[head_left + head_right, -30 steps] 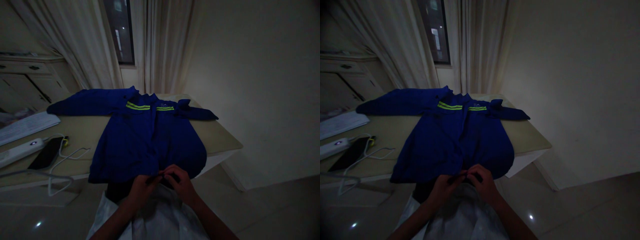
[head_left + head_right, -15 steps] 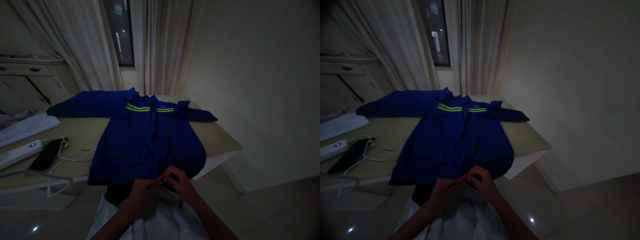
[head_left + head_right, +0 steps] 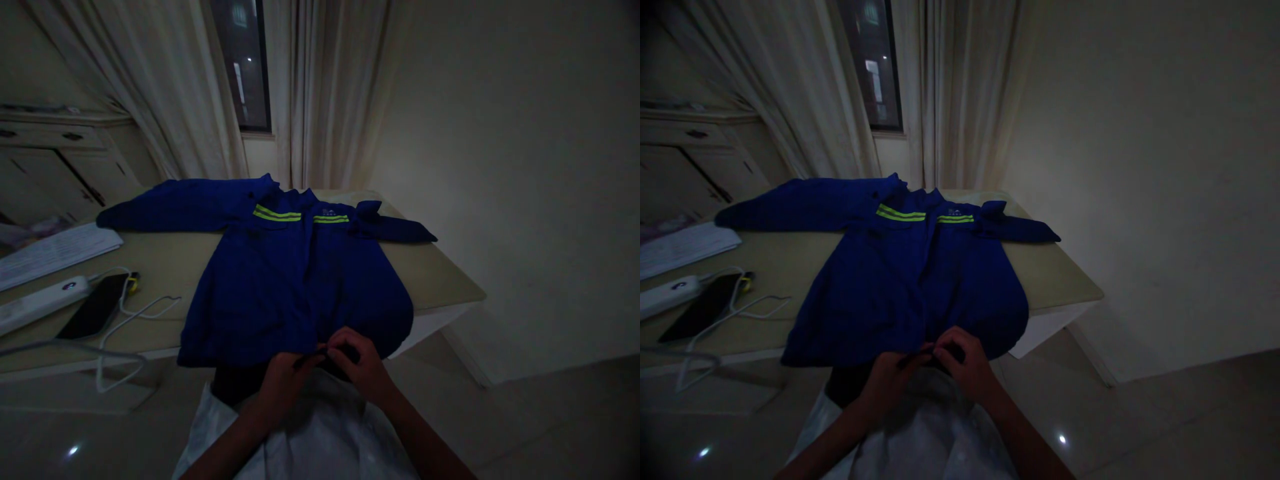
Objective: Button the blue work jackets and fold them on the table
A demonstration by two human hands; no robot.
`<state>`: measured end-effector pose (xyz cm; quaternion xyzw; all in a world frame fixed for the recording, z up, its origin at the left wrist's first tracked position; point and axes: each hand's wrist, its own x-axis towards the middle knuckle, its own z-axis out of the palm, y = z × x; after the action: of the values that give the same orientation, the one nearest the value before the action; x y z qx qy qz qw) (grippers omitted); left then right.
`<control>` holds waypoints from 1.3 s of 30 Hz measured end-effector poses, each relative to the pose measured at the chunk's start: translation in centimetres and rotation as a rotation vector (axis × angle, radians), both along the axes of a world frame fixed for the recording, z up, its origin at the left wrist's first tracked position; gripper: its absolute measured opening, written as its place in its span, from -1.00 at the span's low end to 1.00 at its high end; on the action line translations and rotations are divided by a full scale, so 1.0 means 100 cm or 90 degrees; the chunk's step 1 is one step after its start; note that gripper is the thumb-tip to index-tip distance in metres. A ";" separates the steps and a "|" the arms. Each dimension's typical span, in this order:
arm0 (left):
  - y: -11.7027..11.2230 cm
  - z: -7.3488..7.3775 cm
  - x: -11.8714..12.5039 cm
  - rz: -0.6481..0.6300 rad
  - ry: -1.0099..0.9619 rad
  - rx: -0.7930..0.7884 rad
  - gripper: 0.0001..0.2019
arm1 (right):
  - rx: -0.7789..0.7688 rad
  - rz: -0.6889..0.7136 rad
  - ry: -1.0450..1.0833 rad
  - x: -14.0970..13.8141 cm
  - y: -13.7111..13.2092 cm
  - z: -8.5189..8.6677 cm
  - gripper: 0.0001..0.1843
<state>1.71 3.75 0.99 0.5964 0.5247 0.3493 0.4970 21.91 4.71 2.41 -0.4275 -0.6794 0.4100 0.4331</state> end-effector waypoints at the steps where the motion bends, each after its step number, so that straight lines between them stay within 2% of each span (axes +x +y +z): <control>1: 0.000 0.000 0.000 0.011 0.003 -0.003 -0.72 | -0.008 0.004 -0.004 0.000 0.000 0.000 -0.79; 6: -0.001 0.006 0.001 0.020 -0.017 -0.016 -0.71 | -0.092 0.040 -0.036 0.004 0.003 0.001 -0.82; 9: -0.002 0.008 0.001 0.001 -0.016 -0.036 -0.70 | -0.108 0.045 -0.037 0.006 0.003 0.003 -0.84; 13: -0.002 0.001 0.001 -0.019 -0.010 -0.032 -0.73 | -0.108 0.026 -0.032 0.006 0.003 0.005 -0.83; 17: -0.004 -0.006 0.001 -0.015 -0.020 -0.020 -0.70 | -0.149 0.056 -0.036 0.007 0.004 0.003 -0.82; 24: -0.002 -0.008 0.001 -0.039 -0.027 -0.023 -0.70 | -0.184 0.063 -0.028 0.011 0.006 0.001 -0.84; 28: -0.001 -0.011 0.001 -0.045 -0.030 0.020 -0.69 | -0.189 0.055 -0.018 0.010 0.006 0.000 -0.86; 32: -0.001 -0.017 -0.001 -0.066 -0.020 0.008 -0.69 | -0.199 0.061 -0.024 0.009 0.006 -0.004 -0.83; 39: -0.003 -0.014 -0.005 -0.020 -0.038 0.034 -0.69 | -0.150 0.051 -0.047 0.009 0.007 -0.006 -0.82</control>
<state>1.25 3.41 -0.42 0.6071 0.4907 0.3730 0.5015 22.81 5.38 1.82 -0.4627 -0.6585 0.4879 0.3382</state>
